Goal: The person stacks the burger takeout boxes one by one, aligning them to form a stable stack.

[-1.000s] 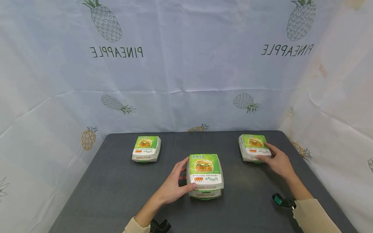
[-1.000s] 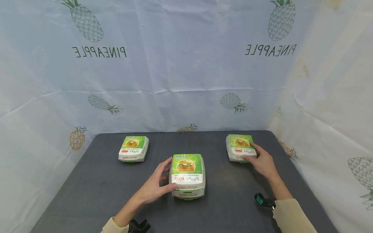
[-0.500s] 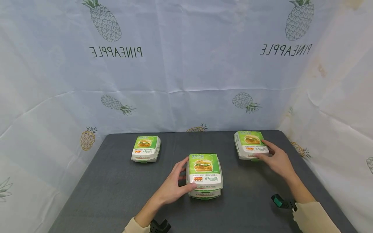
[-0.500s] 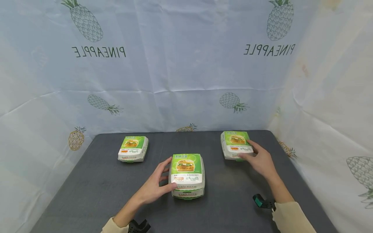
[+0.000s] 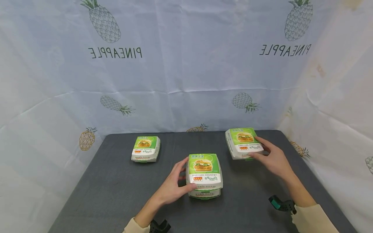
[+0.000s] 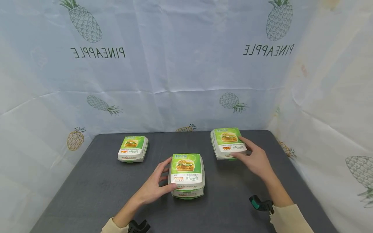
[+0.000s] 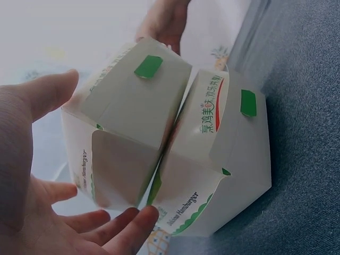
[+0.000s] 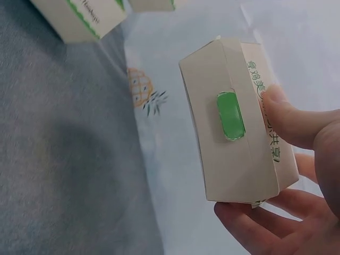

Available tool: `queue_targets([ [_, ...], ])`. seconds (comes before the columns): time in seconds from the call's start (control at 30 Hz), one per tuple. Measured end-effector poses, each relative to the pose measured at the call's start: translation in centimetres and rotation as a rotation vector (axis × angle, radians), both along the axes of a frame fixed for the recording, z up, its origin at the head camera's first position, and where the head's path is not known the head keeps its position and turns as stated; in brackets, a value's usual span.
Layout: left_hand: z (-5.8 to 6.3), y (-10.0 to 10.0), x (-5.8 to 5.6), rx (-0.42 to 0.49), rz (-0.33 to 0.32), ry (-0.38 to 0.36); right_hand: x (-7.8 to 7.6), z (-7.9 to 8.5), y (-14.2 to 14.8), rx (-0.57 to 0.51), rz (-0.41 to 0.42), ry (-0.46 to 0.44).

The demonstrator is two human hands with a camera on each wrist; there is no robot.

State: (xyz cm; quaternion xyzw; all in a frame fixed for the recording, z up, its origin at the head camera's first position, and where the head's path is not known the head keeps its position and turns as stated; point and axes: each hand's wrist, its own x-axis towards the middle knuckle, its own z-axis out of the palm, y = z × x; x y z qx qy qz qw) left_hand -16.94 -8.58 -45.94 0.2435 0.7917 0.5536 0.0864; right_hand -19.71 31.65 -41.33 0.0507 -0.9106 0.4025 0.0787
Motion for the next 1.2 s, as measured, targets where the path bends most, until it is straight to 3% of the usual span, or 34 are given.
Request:
queue_targets([
  [0.57, -0.1, 0.0, 0.0, 0.008, -0.001, 0.003, 1.4, 2.4, -2.7, -0.092, 0.141, 0.056],
  [1.2, -0.2, 0.2, 0.1, 0.005, 0.012, 0.012, 2.4, 3.3, -5.8, -0.163, 0.288, 0.061],
])
